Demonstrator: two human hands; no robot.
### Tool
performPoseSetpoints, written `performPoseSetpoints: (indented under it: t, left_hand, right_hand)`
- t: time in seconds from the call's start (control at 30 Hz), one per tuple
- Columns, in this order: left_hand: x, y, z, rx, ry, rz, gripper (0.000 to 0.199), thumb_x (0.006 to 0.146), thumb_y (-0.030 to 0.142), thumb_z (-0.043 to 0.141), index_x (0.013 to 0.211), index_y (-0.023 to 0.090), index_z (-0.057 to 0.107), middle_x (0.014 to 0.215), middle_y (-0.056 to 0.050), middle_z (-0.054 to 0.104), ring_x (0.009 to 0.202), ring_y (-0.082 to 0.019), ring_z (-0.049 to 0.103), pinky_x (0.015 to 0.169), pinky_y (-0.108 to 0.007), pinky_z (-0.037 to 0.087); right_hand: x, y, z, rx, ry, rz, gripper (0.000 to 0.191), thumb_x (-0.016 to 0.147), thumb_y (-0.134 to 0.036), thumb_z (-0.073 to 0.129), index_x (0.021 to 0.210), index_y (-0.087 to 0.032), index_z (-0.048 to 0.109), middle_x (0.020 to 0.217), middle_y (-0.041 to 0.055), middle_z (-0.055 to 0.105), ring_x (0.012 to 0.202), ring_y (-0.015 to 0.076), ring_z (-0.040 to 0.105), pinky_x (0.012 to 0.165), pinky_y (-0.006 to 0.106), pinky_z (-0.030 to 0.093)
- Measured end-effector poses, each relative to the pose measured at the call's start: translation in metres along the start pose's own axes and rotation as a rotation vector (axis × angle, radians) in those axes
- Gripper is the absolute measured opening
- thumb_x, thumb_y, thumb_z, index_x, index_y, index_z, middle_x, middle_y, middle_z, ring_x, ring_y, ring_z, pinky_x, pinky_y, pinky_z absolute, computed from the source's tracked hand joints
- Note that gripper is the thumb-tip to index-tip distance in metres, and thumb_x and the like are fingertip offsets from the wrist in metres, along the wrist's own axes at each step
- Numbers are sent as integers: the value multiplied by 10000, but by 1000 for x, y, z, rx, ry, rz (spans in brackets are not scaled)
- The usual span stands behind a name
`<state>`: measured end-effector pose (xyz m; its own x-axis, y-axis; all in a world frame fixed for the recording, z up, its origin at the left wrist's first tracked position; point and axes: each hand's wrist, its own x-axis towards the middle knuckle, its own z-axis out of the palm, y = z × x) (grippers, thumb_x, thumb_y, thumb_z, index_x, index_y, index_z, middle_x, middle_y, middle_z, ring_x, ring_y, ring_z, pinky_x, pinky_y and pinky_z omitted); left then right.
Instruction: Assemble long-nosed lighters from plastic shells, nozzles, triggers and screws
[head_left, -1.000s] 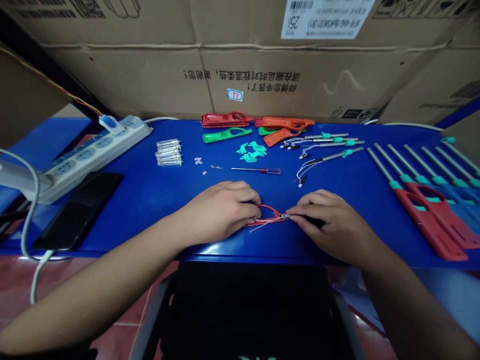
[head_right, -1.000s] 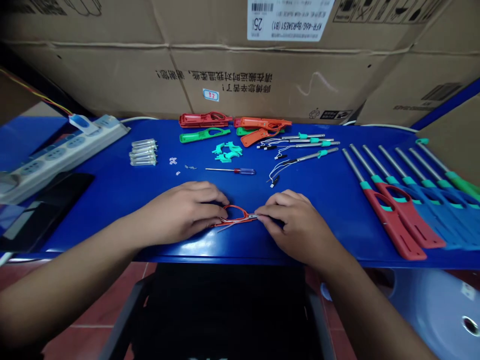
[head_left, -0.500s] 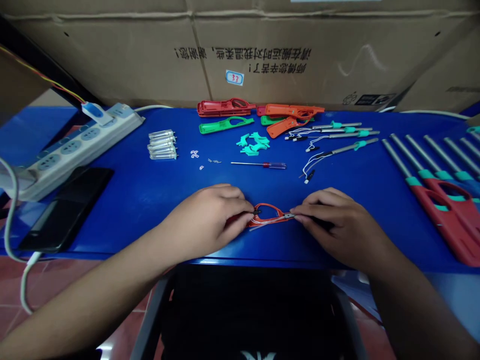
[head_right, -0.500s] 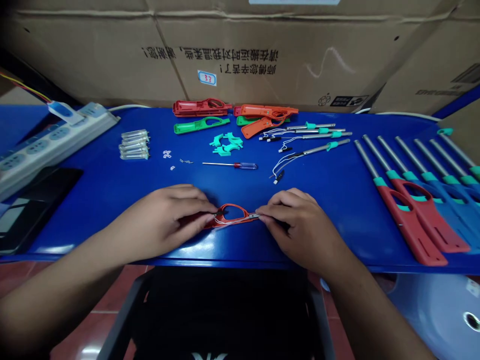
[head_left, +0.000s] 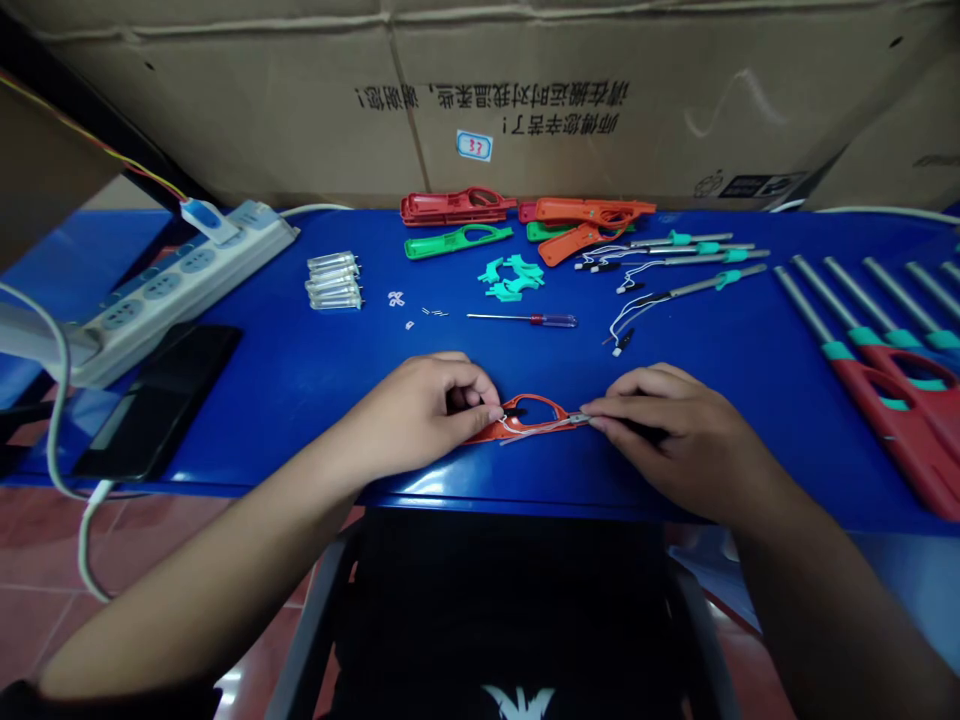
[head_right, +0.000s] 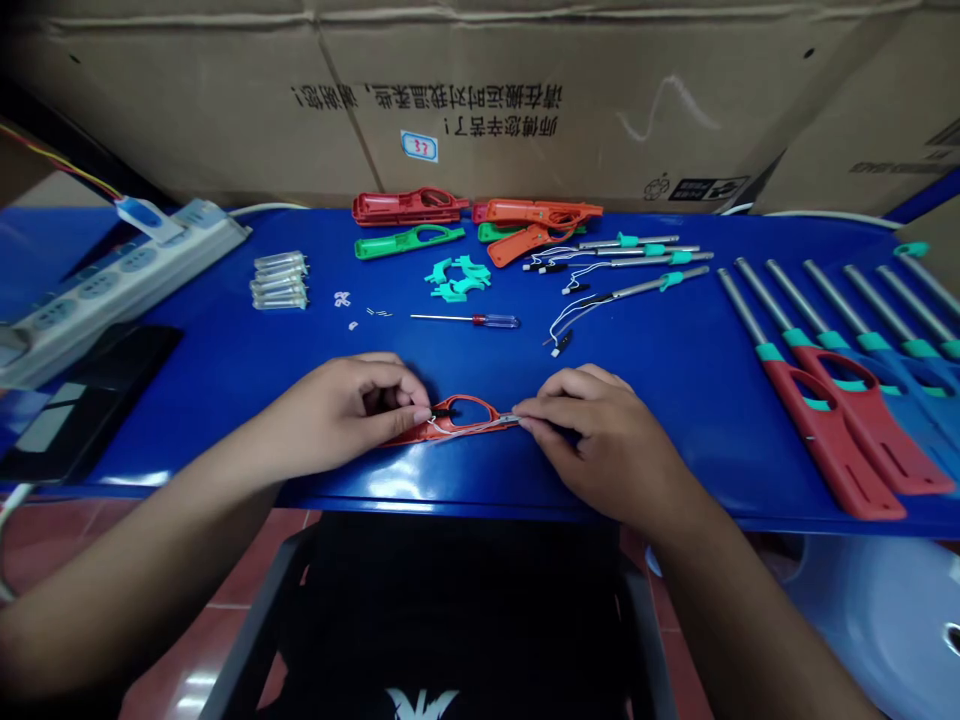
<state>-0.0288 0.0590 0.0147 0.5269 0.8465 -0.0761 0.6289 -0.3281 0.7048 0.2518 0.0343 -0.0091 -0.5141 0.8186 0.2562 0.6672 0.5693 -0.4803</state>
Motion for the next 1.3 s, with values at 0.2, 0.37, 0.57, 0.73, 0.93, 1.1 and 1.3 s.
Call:
performPoseSetpoints:
  t: [0.2, 0.37, 0.57, 0.73, 0.93, 1.1, 1.3]
  left_hand:
    - [4, 1, -5, 37, -32, -29, 104, 867, 243, 654, 854, 201, 749, 845, -5, 683, 713, -119, 618, 652, -254, 485]
    - [-1, 12, -4, 166, 3, 24, 118, 859, 173, 646, 816, 196, 753, 833, -6, 692, 714, -122, 620, 671, -269, 479]
    - [-6, 18, -1, 268, 64, 59, 103, 865, 191, 657, 814, 183, 746, 820, -23, 682, 749, -147, 624, 675, -282, 470]
    - [-7, 15, 0, 280, 68, 3, 107, 874, 215, 646, 832, 177, 737, 834, -33, 680, 753, -152, 609, 655, -279, 449]
    - [7, 3, -6, 140, -74, -102, 135, 855, 301, 654, 851, 181, 715, 801, -15, 687, 678, -130, 601, 600, -249, 422]
    - [14, -2, -12, 116, -82, -169, 234, 799, 365, 732, 882, 177, 621, 743, 7, 664, 613, -116, 569, 552, -226, 380]
    - [5, -7, -4, 71, -24, -129, 190, 858, 354, 686, 830, 183, 609, 727, 22, 645, 604, -100, 539, 554, -217, 364]
  right_hand:
    - [0, 1, 2, -29, -10, 25, 194, 965, -272, 582, 1022, -288, 767, 949, 34, 712, 870, 204, 623, 776, 395, 487]
    - [2, 0, 2, -74, 5, 34, 210, 968, -267, 568, 1016, -291, 771, 932, 31, 714, 832, 203, 629, 782, 409, 481]
    - [4, 0, 2, -86, -10, 27, 234, 971, -275, 552, 1015, -280, 782, 944, 40, 725, 828, 211, 616, 776, 414, 471]
    - [4, 0, 2, -93, -19, 28, 245, 968, -290, 551, 1032, -294, 787, 935, 44, 721, 833, 217, 615, 794, 424, 471]
    - [4, 1, 3, -88, 4, 21, 234, 959, -286, 562, 1032, -285, 784, 932, 42, 721, 830, 209, 627, 789, 416, 488]
    - [4, 1, 4, -77, 9, 15, 229, 965, -279, 555, 1025, -295, 776, 931, 40, 718, 847, 214, 631, 788, 415, 491]
    - [3, -1, 4, -72, -15, 20, 199, 963, -284, 569, 1035, -271, 755, 983, 47, 704, 898, 218, 623, 862, 442, 486]
